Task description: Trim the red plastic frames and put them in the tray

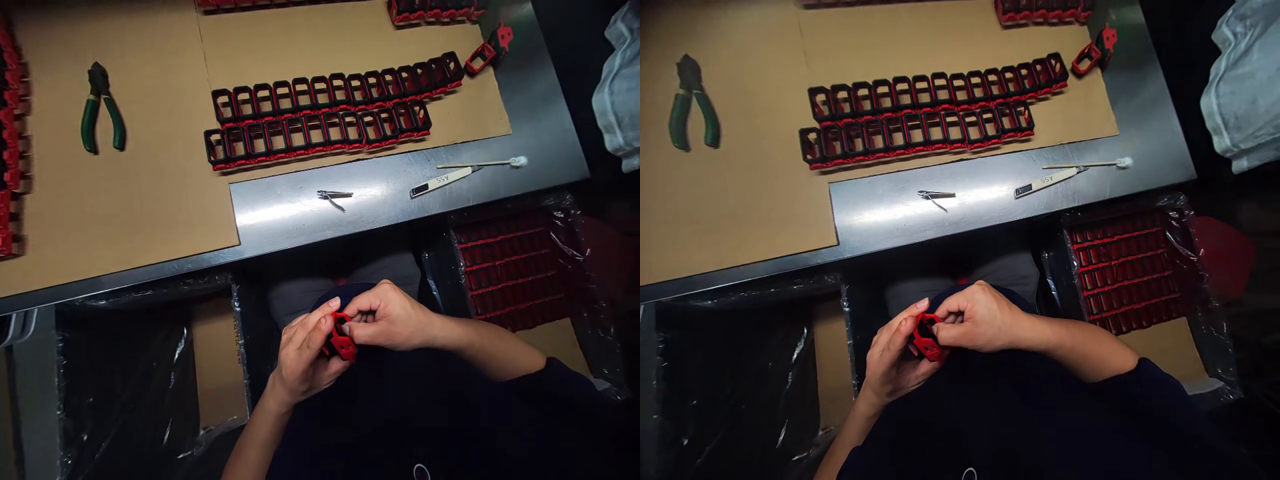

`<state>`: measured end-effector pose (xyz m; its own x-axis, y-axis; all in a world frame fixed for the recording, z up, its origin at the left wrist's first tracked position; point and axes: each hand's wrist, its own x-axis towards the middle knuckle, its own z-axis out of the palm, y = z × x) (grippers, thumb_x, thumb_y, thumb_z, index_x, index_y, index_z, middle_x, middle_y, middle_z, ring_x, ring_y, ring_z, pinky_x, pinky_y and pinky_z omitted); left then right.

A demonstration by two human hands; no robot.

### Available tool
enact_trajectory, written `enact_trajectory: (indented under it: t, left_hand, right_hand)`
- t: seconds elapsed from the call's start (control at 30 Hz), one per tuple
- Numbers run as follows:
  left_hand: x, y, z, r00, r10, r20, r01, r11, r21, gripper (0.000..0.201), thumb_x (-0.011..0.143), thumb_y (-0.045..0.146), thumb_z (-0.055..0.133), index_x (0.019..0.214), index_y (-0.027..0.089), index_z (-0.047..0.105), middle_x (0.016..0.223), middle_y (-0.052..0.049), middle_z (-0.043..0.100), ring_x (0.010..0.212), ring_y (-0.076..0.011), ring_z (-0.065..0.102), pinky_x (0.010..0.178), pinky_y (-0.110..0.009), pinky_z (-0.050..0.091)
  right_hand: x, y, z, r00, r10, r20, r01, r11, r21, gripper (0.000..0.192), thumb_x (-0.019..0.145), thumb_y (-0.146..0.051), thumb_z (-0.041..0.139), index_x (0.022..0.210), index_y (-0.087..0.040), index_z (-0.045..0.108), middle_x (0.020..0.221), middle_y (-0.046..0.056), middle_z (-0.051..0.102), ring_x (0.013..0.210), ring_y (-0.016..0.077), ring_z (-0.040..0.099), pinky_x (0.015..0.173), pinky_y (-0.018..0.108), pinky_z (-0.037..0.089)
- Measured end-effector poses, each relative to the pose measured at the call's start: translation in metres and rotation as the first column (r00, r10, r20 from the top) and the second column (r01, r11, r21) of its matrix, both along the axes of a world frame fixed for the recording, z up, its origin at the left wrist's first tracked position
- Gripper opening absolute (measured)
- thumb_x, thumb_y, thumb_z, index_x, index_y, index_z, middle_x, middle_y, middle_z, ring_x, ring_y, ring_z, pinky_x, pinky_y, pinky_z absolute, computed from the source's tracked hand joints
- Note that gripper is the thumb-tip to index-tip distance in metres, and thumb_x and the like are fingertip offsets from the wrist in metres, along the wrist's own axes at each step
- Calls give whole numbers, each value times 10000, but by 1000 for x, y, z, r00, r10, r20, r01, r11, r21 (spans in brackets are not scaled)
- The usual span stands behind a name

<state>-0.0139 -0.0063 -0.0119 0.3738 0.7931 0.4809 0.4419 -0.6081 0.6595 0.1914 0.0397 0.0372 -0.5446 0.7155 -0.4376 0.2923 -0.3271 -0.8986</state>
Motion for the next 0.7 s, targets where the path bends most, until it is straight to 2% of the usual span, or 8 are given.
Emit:
enact_trajectory:
  t: [0.23, 0.43, 0.7]
  left_hand:
    - [1, 1, 0, 999, -19, 27, 19, 1000, 22, 827, 854, 276, 743, 1554, 156, 320, 1232, -221, 719, 1053, -255, 751, 755, -310, 626]
    - [0, 1, -1, 999, -30, 30, 30, 1000, -10, 851, 839, 299, 763, 1554, 208, 311, 1257, -198, 715, 1047, -260, 755, 747, -329, 641]
    - [1, 2, 1, 999, -31, 6, 31, 999, -5, 851, 849, 316, 747, 1562, 203, 296, 1201, -192, 741, 1008, -260, 767, 720, -327, 644]
  right_hand:
    - [3, 1, 3, 999, 34, -1, -34, 998, 48, 178, 820, -202, 628, 815, -144, 797, 611, -28, 665, 531, 76, 557, 498, 149, 391]
    - [5, 5, 6, 997, 77, 14, -78, 995, 70, 160, 825, -177, 639, 831, -143, 795, 609, -29, 654, 522, 71, 539, 488, 150, 363]
    - [11, 9, 10, 988, 151, -24, -150, 988, 38, 187, 870, -207, 614, 841, -122, 778, 578, -40, 606, 494, 62, 473, 474, 168, 326]
